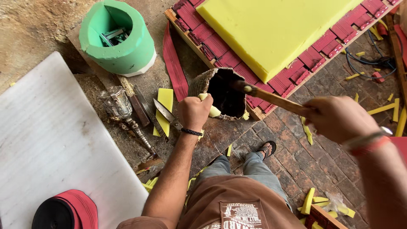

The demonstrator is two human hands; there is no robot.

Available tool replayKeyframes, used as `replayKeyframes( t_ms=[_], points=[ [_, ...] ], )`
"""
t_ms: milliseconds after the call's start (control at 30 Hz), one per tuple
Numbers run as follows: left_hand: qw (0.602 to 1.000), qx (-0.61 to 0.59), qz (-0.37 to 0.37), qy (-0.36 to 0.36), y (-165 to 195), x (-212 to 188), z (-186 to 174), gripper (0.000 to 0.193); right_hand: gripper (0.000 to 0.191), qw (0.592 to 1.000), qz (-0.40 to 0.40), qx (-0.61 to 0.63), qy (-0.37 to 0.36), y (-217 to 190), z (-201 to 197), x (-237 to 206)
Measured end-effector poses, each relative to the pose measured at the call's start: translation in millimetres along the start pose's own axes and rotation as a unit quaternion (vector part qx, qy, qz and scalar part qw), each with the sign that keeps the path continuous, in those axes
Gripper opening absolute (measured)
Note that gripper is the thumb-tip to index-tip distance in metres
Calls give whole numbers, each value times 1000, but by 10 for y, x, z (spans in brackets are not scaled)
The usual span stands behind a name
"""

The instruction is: The person applies a dark adhesive from a small container onto yellow and pink foam sheets using a brush. They place the sheets onto woven frames, retrieve additional sheets from a pile, and continue applying adhesive to the edges of the foam on the frames.

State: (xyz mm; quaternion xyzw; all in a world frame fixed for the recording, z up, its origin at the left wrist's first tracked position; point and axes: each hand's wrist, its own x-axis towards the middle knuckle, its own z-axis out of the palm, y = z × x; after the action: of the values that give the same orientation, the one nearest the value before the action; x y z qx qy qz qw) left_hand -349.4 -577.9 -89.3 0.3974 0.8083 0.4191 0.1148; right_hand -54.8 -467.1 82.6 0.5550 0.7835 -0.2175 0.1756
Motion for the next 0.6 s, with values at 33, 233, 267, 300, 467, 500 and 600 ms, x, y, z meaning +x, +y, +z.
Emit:
replayKeyframes(
  t_ms=[33, 233, 267, 300, 467, 500, 600],
  points=[
    [999, -16, -37, -16, 4, 11, -5, 48, 23, 997, -21, 72, 16, 178, 101, -7],
    [998, 47, 30, 17, 237, -41, 97, 46, 14, 959, -74, -33, 270, 584, 648, -219],
    [999, 41, 10, 5, 286, -46, 112, 46, 11, 937, -118, -44, 327, 624, 677, -227],
    [999, 35, -12, -8, 325, -46, 115, 45, 9, 909, -161, -55, 381, 688, 695, -227],
    [998, 42, -36, 11, 490, -80, 197, 42, 17, 963, -98, 204, 148, 1403, 876, -16],
    [998, 51, -34, 20, 517, -94, 223, 42, 20, 954, -85, 270, 95, 1563, 986, 61],
    [996, 64, -49, 44, 587, -155, 295, 41, 25, 927, -26, 367, 77, 1925, 1453, 214]
  ],
)
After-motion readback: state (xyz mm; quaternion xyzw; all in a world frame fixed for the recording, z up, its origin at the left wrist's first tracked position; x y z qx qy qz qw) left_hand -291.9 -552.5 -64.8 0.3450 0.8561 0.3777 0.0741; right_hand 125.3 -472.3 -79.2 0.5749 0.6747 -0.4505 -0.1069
